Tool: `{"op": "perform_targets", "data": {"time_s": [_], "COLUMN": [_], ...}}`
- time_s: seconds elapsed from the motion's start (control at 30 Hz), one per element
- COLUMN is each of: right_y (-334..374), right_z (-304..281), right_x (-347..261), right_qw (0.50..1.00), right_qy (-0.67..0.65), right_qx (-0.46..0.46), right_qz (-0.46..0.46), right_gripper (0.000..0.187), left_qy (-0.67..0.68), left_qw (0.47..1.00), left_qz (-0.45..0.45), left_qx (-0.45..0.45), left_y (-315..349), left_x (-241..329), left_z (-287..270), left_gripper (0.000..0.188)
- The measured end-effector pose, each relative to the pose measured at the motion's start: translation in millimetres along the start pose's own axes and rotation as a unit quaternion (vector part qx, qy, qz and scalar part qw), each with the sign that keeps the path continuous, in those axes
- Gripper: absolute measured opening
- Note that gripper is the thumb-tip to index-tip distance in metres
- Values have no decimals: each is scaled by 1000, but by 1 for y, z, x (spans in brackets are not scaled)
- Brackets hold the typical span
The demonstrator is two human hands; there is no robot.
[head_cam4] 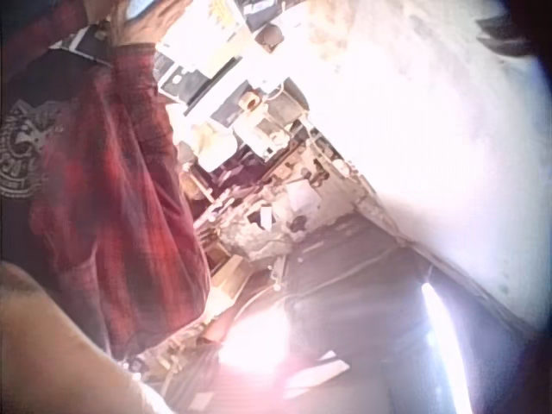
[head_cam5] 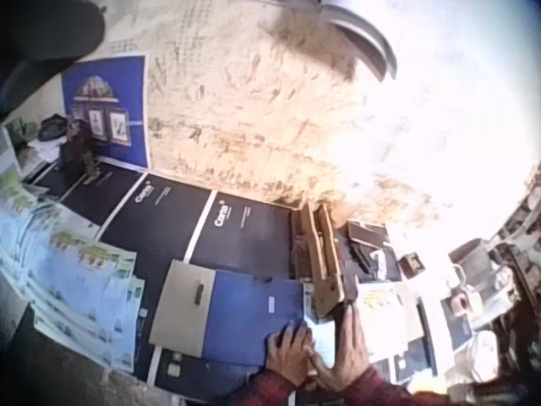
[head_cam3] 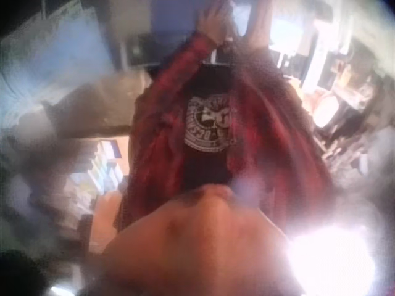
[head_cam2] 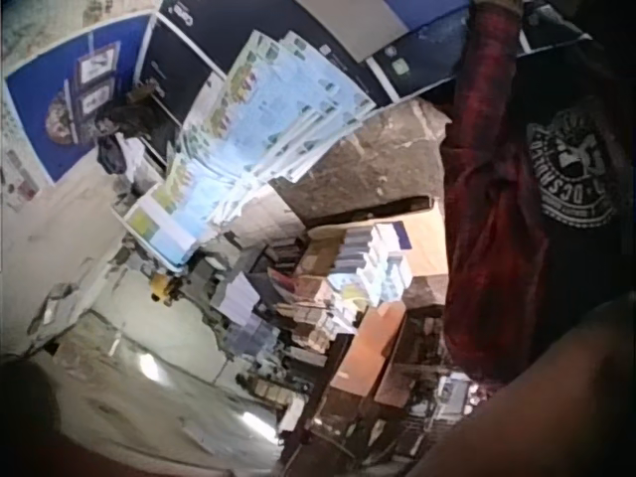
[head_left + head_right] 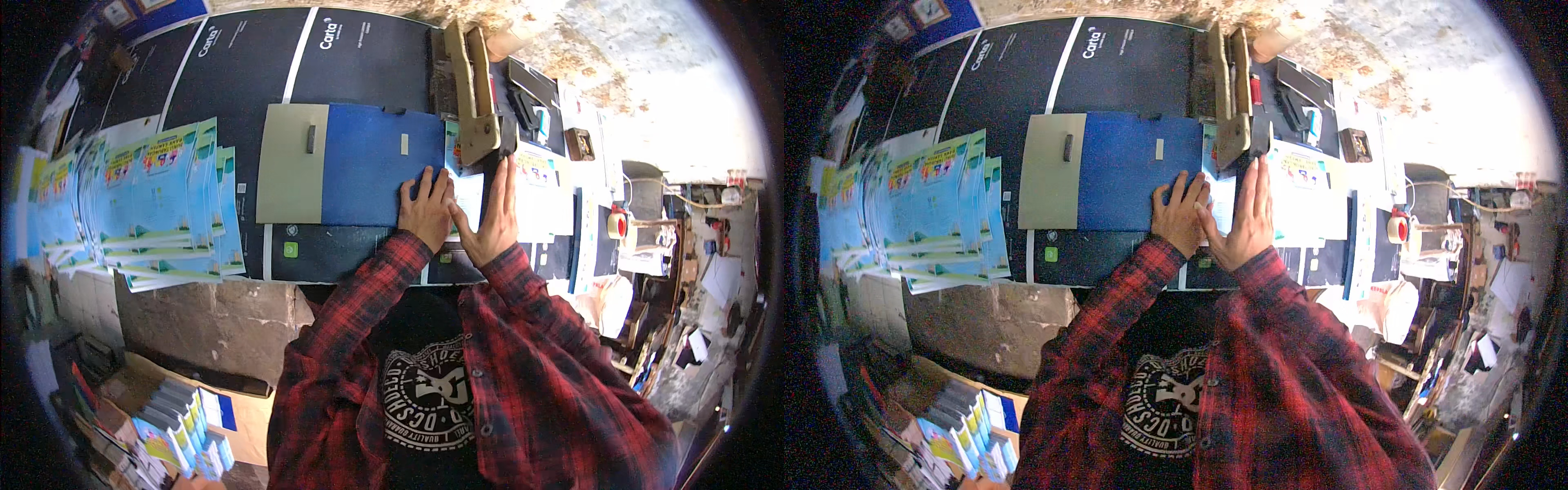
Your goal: The person uses a manual binding machine to staple the spine of a booklet. They repeatedly place the booklet into the machine, press down the handle to secure the staples, and then remove the finished item. The person also uses a utility knife to trim the edges of the booklet and a marker to write on the cover.
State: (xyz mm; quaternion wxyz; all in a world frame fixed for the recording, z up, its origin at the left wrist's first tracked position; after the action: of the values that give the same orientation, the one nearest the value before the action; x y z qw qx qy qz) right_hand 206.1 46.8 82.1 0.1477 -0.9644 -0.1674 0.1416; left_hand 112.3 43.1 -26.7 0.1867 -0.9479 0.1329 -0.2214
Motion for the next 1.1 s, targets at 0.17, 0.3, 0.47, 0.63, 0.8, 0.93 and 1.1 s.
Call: {"op": "perform_targets", "data": {"time_s": [0.17, 0.3, 0.47, 0.63, 0.8, 0.93, 1.1], "right_y": [-14, -79, -83, -76, -76, -15, -13], "right_z": [-23, -78, -68, -114, -78, -36, -27], "right_x": [3, 38, 105, 65, -14, 8, 1], "right_qw": [995, 923, 835, 917, 955, 996, 995], "right_qy": [-84, -250, -379, -328, -118, 30, -8], "right_qx": [-52, -291, -260, -189, -262, -80, -99], "right_qz": [-23, -8, 302, 127, 67, 19, 23], "right_gripper": [92, 54, 64, 56, 75, 98, 101], "left_qy": [-54, -91, -94, -57, -4, 27, 3], "left_qw": [997, 993, 994, 998, 1000, 999, 999], "left_qz": [30, 45, 44, 30, 2, 22, 12], "left_qx": [-38, -57, -45, -3, -21, 0, -43], "left_y": [-13, -9, -11, -5, -5, -9, -3], "left_x": [-1, 7, 15, 11, -5, 1, 3], "left_z": [-9, -3, -4, 2, -9, -9, -4], "left_gripper": [47, 46, 43, 40, 40, 52, 61]}}
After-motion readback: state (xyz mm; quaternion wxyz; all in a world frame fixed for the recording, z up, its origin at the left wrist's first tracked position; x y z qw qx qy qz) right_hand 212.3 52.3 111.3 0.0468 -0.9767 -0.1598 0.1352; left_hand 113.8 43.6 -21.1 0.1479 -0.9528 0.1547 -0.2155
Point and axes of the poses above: each hand's wrist, its own y-axis away from the middle knuckle, its own z-axis out of the palm, x = y × z, the point moved 4 cm from there along -y, towards the middle knuckle, and after that the axes turned 5 degrees about z, right-handed, at the moved point
